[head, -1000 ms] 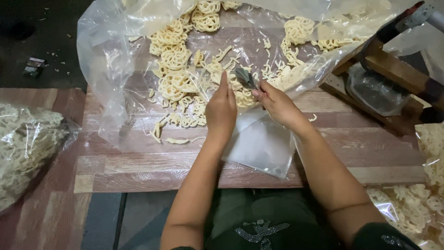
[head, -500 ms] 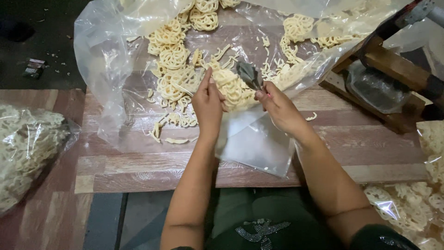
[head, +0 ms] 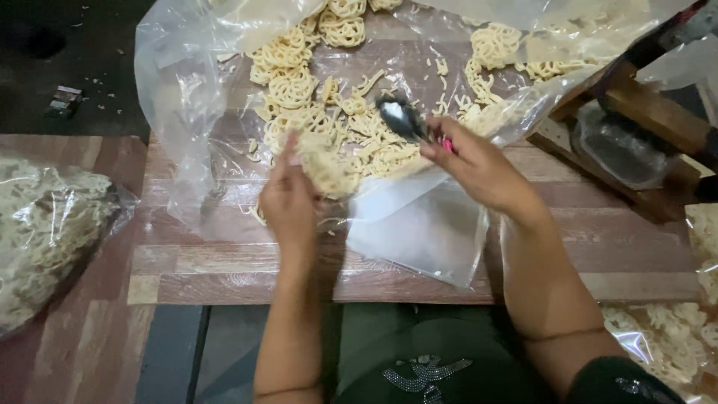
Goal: Packaging dried snacks into plastic bags and sealing them with a manual heat sealer
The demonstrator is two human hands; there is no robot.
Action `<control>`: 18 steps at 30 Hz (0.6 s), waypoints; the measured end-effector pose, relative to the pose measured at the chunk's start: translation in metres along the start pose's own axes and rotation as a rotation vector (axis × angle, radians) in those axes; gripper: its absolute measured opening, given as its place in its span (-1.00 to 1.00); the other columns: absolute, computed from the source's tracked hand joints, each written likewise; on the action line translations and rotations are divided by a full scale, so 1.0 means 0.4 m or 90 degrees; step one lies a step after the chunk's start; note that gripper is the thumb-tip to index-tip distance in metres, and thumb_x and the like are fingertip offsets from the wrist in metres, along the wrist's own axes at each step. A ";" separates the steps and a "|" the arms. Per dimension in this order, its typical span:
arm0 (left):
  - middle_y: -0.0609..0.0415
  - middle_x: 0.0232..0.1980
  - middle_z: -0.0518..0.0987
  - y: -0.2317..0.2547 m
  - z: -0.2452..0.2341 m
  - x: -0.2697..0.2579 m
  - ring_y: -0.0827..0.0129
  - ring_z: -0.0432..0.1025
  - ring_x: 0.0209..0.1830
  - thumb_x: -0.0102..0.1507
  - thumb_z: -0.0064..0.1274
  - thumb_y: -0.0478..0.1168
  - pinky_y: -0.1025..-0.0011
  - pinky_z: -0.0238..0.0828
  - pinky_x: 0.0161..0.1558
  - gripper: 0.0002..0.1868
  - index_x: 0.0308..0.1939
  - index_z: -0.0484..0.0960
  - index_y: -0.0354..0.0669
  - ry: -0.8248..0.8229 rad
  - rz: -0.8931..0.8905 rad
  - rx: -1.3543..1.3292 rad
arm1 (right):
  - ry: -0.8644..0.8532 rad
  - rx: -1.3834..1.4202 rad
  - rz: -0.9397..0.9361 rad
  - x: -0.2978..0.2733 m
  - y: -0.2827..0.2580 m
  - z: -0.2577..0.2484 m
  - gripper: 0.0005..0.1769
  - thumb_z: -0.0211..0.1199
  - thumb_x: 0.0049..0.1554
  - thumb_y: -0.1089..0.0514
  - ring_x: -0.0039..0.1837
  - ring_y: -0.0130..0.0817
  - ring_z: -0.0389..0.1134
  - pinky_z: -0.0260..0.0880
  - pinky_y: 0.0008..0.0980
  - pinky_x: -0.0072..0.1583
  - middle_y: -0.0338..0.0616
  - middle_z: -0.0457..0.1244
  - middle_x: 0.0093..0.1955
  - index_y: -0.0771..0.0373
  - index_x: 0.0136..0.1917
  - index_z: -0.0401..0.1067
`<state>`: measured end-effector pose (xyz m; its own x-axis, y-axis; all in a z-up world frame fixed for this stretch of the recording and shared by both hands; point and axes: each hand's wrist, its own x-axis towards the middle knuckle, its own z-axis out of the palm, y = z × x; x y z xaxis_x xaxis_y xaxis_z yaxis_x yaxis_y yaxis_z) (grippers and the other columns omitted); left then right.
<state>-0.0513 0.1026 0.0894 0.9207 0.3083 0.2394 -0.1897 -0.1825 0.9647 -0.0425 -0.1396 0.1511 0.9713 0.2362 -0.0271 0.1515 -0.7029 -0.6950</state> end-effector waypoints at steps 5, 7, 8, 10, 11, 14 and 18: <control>-0.03 -0.65 0.38 0.021 -0.103 0.020 0.44 0.36 -0.75 0.52 -0.21 -0.29 0.63 0.37 -0.69 -0.64 0.38 0.49 -0.20 0.116 0.065 -0.169 | 0.062 -0.150 -0.041 0.131 -0.055 0.152 -0.37 0.43 0.12 0.04 -0.03 0.00 0.45 0.42 -0.04 0.05 0.03 0.38 -0.06 0.29 0.37 0.34; -0.01 -0.65 0.41 -0.005 -0.102 0.031 0.46 0.36 -0.72 0.50 -0.18 -0.34 0.63 0.36 -0.67 -0.65 0.35 0.51 -0.28 0.132 0.088 -0.121 | 0.173 -0.518 -0.271 0.225 0.069 0.309 -0.19 0.54 -0.06 0.04 -0.02 0.03 0.34 0.34 -0.09 -0.06 0.11 0.29 0.00 0.43 0.34 0.34; -0.01 -0.65 0.41 -0.014 -0.092 0.039 0.46 0.36 -0.72 0.50 -0.18 -0.34 0.63 0.36 -0.67 -0.65 0.35 0.51 -0.28 0.134 0.092 -0.121 | 0.175 -0.518 -0.275 0.254 0.069 0.315 -0.19 0.54 -0.06 0.04 -0.02 0.03 0.34 0.34 -0.09 -0.06 0.11 0.29 0.00 0.43 0.34 0.34; 0.03 -0.69 0.44 -0.036 -0.069 0.044 0.49 0.41 -0.73 0.50 -0.16 -0.31 0.65 0.38 -0.67 -0.66 0.34 0.54 -0.16 0.111 0.097 -0.030 | 0.449 -0.592 -0.349 0.301 0.080 0.331 -0.83 0.39 -0.01 0.20 -0.33 -0.19 0.27 0.18 -0.22 -0.32 -0.19 0.17 -0.33 0.18 -0.15 0.45; 0.03 -0.69 0.44 -0.049 -0.062 0.049 0.49 0.41 -0.73 0.50 -0.16 -0.31 0.65 0.38 -0.67 -0.66 0.34 0.54 -0.16 0.109 0.096 -0.030 | 0.448 -0.593 -0.347 0.297 0.089 0.299 -0.83 0.39 -0.01 0.20 -0.33 -0.19 0.27 0.18 -0.22 -0.32 -0.19 0.17 -0.33 0.18 -0.15 0.45; -0.02 -0.69 0.45 -0.079 -0.041 0.064 0.40 0.42 -0.75 0.48 -0.15 -0.32 0.57 0.35 -0.67 -0.63 0.36 0.52 -0.13 0.095 0.103 -0.017 | 0.229 -0.346 -0.137 0.242 0.086 0.184 -0.65 0.47 0.07 0.03 -0.13 0.03 0.45 0.42 -0.04 -0.13 -0.03 0.34 -0.18 0.18 0.08 0.53; -0.03 -0.63 0.51 -0.098 -0.003 0.068 0.38 0.43 -0.67 0.48 -0.16 -0.30 0.48 0.37 -0.57 -0.62 0.37 0.50 -0.17 0.062 0.099 0.073 | 0.036 0.134 -0.108 0.111 0.084 0.057 -0.58 0.35 0.16 0.17 0.08 -0.03 0.34 0.40 -0.13 0.03 -0.01 0.29 0.01 0.28 0.27 0.42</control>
<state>-0.0192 0.1194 0.0584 0.8454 0.3558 0.3985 -0.2814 -0.3374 0.8983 0.0015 -0.1374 0.1100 0.9450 0.2962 0.1387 0.2772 -0.5003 -0.8203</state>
